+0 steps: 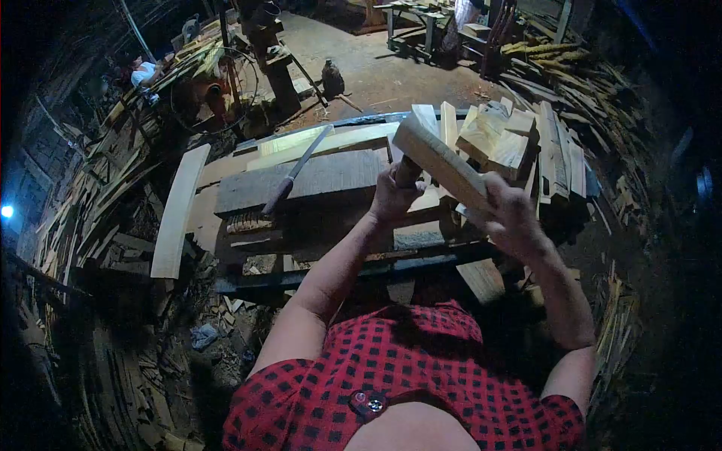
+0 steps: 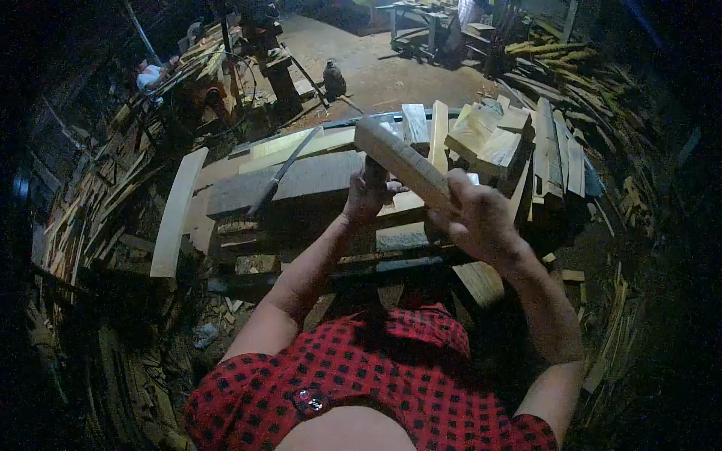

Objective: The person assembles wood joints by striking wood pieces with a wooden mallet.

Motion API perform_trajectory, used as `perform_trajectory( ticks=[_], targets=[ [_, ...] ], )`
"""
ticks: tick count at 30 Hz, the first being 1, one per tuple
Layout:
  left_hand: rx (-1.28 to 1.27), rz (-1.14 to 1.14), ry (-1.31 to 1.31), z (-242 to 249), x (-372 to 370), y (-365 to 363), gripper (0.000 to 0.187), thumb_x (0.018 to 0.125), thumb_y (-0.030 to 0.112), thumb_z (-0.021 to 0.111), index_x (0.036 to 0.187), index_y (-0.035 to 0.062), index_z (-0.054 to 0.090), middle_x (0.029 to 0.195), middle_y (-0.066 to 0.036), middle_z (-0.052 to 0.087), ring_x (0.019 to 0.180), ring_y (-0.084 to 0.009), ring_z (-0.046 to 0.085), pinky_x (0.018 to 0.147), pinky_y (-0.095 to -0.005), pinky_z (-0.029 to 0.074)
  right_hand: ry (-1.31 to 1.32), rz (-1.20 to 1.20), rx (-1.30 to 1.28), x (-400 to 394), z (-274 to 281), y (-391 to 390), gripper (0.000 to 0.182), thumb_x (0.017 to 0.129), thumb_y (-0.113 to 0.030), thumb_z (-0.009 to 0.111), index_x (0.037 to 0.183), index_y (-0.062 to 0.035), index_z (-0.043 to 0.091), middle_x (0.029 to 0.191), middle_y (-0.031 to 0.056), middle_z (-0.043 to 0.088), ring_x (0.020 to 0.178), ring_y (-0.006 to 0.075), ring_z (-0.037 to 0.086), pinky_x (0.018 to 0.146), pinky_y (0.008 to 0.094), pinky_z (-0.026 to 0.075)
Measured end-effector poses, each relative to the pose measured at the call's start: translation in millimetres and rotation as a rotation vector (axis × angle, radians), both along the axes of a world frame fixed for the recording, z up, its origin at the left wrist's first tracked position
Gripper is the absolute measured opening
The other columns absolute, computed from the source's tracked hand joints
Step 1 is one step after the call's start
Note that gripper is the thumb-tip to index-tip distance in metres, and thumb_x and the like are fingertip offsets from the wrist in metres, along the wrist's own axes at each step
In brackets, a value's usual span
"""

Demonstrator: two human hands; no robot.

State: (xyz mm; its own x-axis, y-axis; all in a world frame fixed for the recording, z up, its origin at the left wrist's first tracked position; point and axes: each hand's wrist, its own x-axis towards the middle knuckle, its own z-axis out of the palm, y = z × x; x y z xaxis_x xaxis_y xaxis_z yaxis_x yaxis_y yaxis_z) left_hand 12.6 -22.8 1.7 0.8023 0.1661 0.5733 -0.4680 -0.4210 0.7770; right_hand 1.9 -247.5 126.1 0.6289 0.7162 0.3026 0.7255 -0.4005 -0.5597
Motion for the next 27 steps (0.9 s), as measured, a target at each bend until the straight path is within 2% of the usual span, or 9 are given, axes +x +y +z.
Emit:
perform_trajectory(
  ticks=[3, 6, 9, 10, 13, 17, 21, 25, 27],
  targets=[
    [-0.053, -0.065, 0.089, 7, -6, 0, 0.035, 0.065, 0.005, 0.064, 0.1, 0.0023, 0.057, 0.092, -0.009, 0.064, 0.087, -0.0129, 0.058, 0.076, -0.0303, 0.047, -0.243, -0.073, 0.001, -17, 47, -8, 0.036, 0.077, -0.01, 0.065, 0.107, -0.0021, 0.048, 0.081, 0.0144, 0.059, 0.079, 0.0179, 0.062, 0.063, 0.0329, 0.05],
    [-0.006, -0.037, 0.025, 6, -2, -3, 0.035, 0.065, 0.006, 0.064, 0.099, 0.0029, 0.057, 0.09, -0.009, 0.064, 0.085, -0.014, 0.059, 0.076, -0.0314, 0.048, 0.194, -0.2, 0.852, -28, 54, -1, 0.039, 0.073, -0.009, 0.067, 0.107, -0.0023, 0.05, 0.084, 0.0169, 0.058, 0.082, 0.0268, 0.062, 0.063, 0.0328, 0.049],
    [-0.076, -0.101, 0.003, -3, 4, 0, 0.035, 0.066, 0.007, 0.065, 0.099, 0.0032, 0.057, 0.09, -0.009, 0.064, 0.085, -0.0142, 0.059, 0.076, -0.0312, 0.048, -0.378, 0.05, 0.334, 4, 4, 4, 0.035, 0.072, -0.009, 0.067, 0.103, -0.0022, 0.051, 0.08, 0.0161, 0.059, 0.078, 0.0261, 0.062, 0.061, 0.0349, 0.049],
    [-0.135, -0.157, -0.02, -3, 5, 0, 0.035, 0.066, 0.007, 0.065, 0.1, 0.0031, 0.057, 0.09, -0.009, 0.064, 0.085, -0.0141, 0.059, 0.076, -0.0311, 0.048, -0.128, -0.084, -0.077, 0, 1, 6, 0.03, 0.071, -0.009, 0.067, 0.096, -0.0011, 0.052, 0.074, 0.0151, 0.059, 0.07, 0.0258, 0.061, 0.061, 0.0367, 0.048],
    [-0.028, -0.086, 0.117, -5, 2, 5, 0.035, 0.066, 0.006, 0.064, 0.1, 0.0027, 0.057, 0.09, -0.009, 0.063, 0.085, -0.0139, 0.059, 0.076, -0.0307, 0.048, -0.144, -0.112, -0.011, -3, 26, -4, 0.024, 0.078, -0.008, 0.061, 0.099, -0.0018, 0.051, 0.08, 0.0042, 0.056, 0.071, 0.0139, 0.054, 0.062, 0.0277, 0.045],
    [-0.022, -0.062, -0.039, 11, -6, -3, 0.021, 0.071, 0.009, 0.069, 0.081, 0.0052, 0.052, 0.069, 0.002, 0.045, 0.064, -0.0087, 0.04, 0.057, -0.0258, 0.042, 0.093, -0.144, 0.793, -22, 57, 0, 0.031, 0.077, -0.009, 0.064, 0.104, -0.005, 0.05, 0.087, 0.008, 0.061, 0.074, 0.0132, 0.058, 0.065, 0.029, 0.049],
    [-0.114, -0.094, -0.119, 5, 1, -7, 0.02, 0.072, 0.008, 0.068, 0.082, 0.0045, 0.052, 0.069, 0.001, 0.046, 0.06, -0.0089, 0.04, 0.052, -0.0263, 0.041, -0.331, -0.067, 0.312, 1, 5, 7, 0.028, 0.075, -0.014, 0.064, 0.097, -0.0011, 0.052, 0.08, 0.018, 0.06, 0.077, 0.0251, 0.062, 0.065, 0.036, 0.048],
    [0.073, -0.013, -0.061, 1, 0, 0, 0.032, 0.069, 0.008, 0.06, 0.101, 0.0047, 0.057, 0.091, -0.01, 0.061, 0.085, -0.0193, 0.059, 0.076, -0.0305, 0.047, -0.133, -0.187, -0.017, 4, 23, -2, 0.028, 0.072, -0.016, 0.067, 0.09, -0.0014, 0.051, 0.078, 0.0183, 0.06, 0.071, 0.0247, 0.061, 0.062, 0.0352, 0.047],
    [-0.176, -0.177, 0.158, -6, -1, 4, 0.031, 0.069, 0.009, 0.061, 0.099, 0.0045, 0.057, 0.088, -0.01, 0.06, 0.081, -0.0222, 0.059, 0.074, -0.0319, 0.047, 0.087, -0.064, 0.423, 1, 35, -3, 0.029, 0.076, -0.008, 0.064, 0.101, -0.0032, 0.048, 0.08, 0.0045, 0.056, 0.07, 0.011, 0.054, 0.059, 0.0251, 0.045]
  ],
)
